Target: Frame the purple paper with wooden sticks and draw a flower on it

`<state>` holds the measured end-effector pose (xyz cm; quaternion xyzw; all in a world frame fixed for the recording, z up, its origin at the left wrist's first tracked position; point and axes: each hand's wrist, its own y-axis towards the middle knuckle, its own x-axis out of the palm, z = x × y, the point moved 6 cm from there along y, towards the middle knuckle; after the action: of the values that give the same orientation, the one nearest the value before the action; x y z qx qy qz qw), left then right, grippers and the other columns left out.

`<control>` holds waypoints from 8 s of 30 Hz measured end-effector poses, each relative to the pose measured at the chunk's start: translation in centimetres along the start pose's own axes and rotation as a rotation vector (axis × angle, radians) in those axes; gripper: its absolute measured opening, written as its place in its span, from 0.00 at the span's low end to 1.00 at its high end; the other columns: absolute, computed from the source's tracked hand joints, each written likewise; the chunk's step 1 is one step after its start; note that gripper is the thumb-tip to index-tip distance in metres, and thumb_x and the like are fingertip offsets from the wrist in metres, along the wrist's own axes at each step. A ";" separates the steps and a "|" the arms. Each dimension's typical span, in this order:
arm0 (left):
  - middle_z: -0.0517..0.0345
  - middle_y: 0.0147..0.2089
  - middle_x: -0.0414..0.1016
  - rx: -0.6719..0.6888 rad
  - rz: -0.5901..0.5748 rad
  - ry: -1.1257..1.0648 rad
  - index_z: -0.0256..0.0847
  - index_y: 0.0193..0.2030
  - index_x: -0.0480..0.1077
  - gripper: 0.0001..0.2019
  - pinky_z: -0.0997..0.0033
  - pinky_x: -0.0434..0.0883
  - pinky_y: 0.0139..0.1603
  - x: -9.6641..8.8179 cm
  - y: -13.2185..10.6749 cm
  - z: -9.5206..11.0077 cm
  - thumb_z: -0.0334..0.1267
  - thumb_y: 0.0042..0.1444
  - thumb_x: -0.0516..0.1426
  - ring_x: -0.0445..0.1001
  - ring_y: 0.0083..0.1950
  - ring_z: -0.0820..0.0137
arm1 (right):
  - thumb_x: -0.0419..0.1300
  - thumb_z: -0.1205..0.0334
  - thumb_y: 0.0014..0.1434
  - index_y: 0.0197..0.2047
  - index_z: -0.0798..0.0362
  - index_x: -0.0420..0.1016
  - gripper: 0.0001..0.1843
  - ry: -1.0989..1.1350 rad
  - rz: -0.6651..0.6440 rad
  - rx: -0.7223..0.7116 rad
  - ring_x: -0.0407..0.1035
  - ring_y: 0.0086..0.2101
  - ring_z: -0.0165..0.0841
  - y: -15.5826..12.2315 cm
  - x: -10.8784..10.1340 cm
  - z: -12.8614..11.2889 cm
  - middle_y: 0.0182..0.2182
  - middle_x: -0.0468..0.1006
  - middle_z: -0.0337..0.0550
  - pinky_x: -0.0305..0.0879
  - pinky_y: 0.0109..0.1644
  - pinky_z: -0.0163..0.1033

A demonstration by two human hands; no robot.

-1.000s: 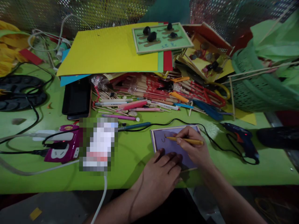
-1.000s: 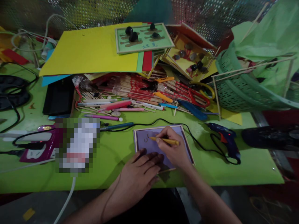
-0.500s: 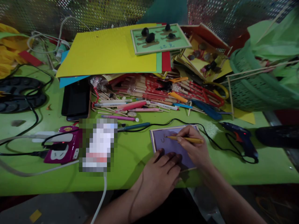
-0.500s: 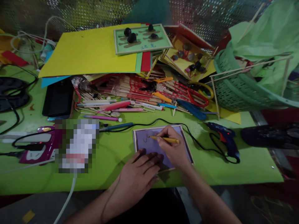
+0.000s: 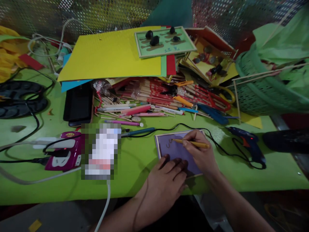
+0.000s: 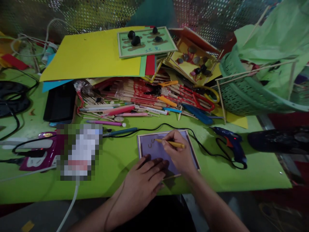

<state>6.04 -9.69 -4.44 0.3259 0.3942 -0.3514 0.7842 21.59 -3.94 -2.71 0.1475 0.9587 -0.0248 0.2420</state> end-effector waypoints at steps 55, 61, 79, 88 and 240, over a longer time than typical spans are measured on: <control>0.62 0.68 0.70 -0.011 -0.005 0.006 0.45 0.59 0.70 0.15 0.56 0.55 0.74 -0.4 0.2 0.1 0.43 0.72 0.49 0.67 0.67 0.69 | 0.65 0.58 0.60 0.35 0.49 0.70 0.08 0.165 -0.167 0.039 0.66 0.26 0.31 -0.9 -0.5 2.3 0.26 0.73 0.36 0.61 0.29 0.36; 0.61 0.69 0.70 -0.007 0.000 0.011 0.45 0.59 0.71 0.15 0.55 0.57 0.73 -0.3 0.1 0.1 0.43 0.72 0.49 0.67 0.67 0.69 | 0.64 0.58 0.60 0.34 0.49 0.70 0.07 0.157 -0.174 0.051 0.66 0.26 0.31 -0.9 -0.6 2.3 0.26 0.72 0.35 0.61 0.29 0.36; 0.61 0.69 0.70 -0.003 0.005 0.012 0.45 0.59 0.70 0.16 0.56 0.56 0.74 -0.3 0.1 0.1 0.43 0.72 0.49 0.65 0.69 0.69 | 0.64 0.61 0.59 0.32 0.48 0.70 0.06 0.205 -0.149 0.057 0.67 0.28 0.32 -1.0 -0.7 2.6 0.27 0.72 0.36 0.65 0.32 0.38; 0.61 0.69 0.70 0.001 -0.010 0.018 0.45 0.59 0.71 0.15 0.56 0.57 0.73 -0.5 0.1 0.0 0.43 0.72 0.50 0.65 0.69 0.69 | 0.64 0.59 0.58 0.32 0.48 0.71 0.06 0.200 -0.105 0.050 0.67 0.29 0.34 -0.9 -0.8 2.5 0.27 0.71 0.37 0.68 0.33 0.40; 0.62 0.70 0.67 0.004 0.000 0.044 0.45 0.60 0.70 0.16 0.55 0.56 0.74 -0.3 0.2 0.1 0.44 0.73 0.48 0.64 0.69 0.67 | 0.67 0.60 0.58 0.34 0.49 0.72 0.07 0.172 -0.071 0.019 0.67 0.28 0.31 -0.5 -0.1 1.5 0.28 0.73 0.36 0.67 0.31 0.38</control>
<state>6.10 -9.56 -4.08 0.3350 0.4108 -0.3447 0.7747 22.28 -4.61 -4.01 0.1170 0.9803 -0.0296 0.1566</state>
